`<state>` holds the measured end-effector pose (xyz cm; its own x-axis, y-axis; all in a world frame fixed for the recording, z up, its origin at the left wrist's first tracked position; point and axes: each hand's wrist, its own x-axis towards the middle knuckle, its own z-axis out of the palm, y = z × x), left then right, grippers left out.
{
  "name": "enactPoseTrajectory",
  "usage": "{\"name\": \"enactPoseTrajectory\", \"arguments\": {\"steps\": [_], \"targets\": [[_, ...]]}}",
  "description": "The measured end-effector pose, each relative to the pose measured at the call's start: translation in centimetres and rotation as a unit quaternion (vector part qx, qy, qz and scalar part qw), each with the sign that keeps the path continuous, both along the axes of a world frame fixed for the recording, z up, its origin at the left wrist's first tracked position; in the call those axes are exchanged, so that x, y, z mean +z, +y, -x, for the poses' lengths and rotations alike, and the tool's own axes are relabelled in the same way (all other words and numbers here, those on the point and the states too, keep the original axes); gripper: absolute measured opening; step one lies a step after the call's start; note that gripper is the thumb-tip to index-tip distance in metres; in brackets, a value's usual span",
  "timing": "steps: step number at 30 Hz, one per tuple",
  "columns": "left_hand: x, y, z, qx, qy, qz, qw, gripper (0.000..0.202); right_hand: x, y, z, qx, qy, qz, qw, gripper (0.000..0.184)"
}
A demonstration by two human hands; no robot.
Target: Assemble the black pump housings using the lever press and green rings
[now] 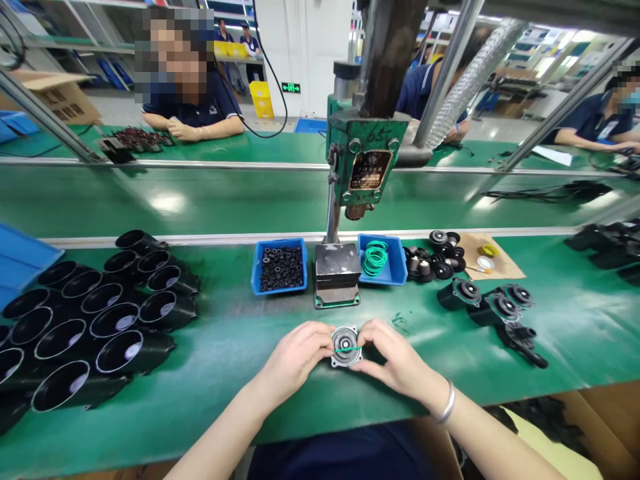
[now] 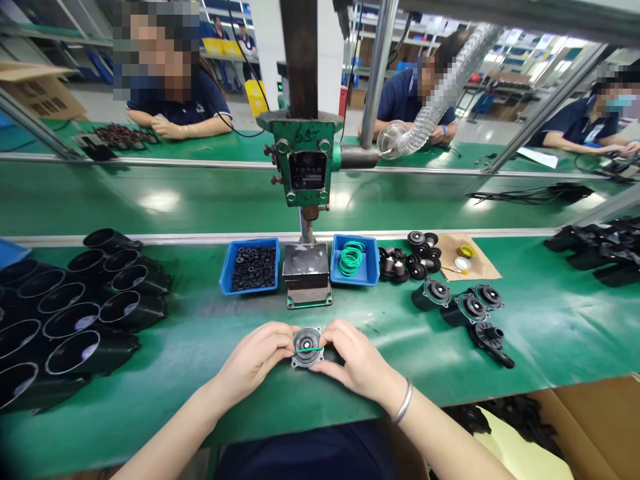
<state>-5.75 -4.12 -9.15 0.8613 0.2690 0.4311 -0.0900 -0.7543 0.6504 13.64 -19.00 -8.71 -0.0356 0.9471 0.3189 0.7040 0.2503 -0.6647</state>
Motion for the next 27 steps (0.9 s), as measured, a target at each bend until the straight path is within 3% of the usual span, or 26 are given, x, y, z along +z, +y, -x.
{"name": "enactPoseTrajectory", "arguments": {"steps": [3, 6, 9, 12, 14, 17, 21, 27], "targets": [[0.6, -0.1, 0.4, -0.026, 0.035, -0.005, 0.999, 0.013, -1.0, -0.8, 1.2, -0.01, -0.045, -0.063, 0.997, 0.009], [0.8, -0.4, 1.2, -0.07, 0.082, -0.023, 0.994, 0.019, -1.4, -1.3, 1.6, -0.006, -0.126, -0.098, 0.987, 0.012], [0.4, -0.8, 2.0, -0.066, 0.082, -0.009, 0.994, 0.05, -0.9, -1.3, 1.4, -0.052, -0.105, -0.127, 0.985, 0.018], [-0.2, -1.1, 1.9, 0.009, 0.067, 0.042, 0.997, 0.084, 0.0, -0.5, 1.5, -0.1, -0.069, -0.102, 0.987, 0.046], [-0.7, -1.3, 1.4, 0.021, 0.089, 0.067, 0.994, 0.092, 0.4, 0.4, 1.9, -0.056, -0.107, -0.066, 0.99, 0.061], [-1.5, -1.5, 0.6, 0.01, 0.102, 0.094, 0.99, 0.086, 0.4, 1.3, 1.8, -0.026, -0.164, -0.039, 0.985, 0.049], [-2.6, -1.6, 0.5, 0.029, 0.081, 0.12, 0.989, 0.076, 0.5, 0.6, -2.2, -0.132, -0.252, -0.019, 0.958, 0.037], [-2.9, -1.3, 0.7, 0.028, 0.125, 0.065, 0.99, 0.065, 1.3, -3.2, -11.0, -0.316, -0.388, 0.018, 0.865, 0.031]]}}
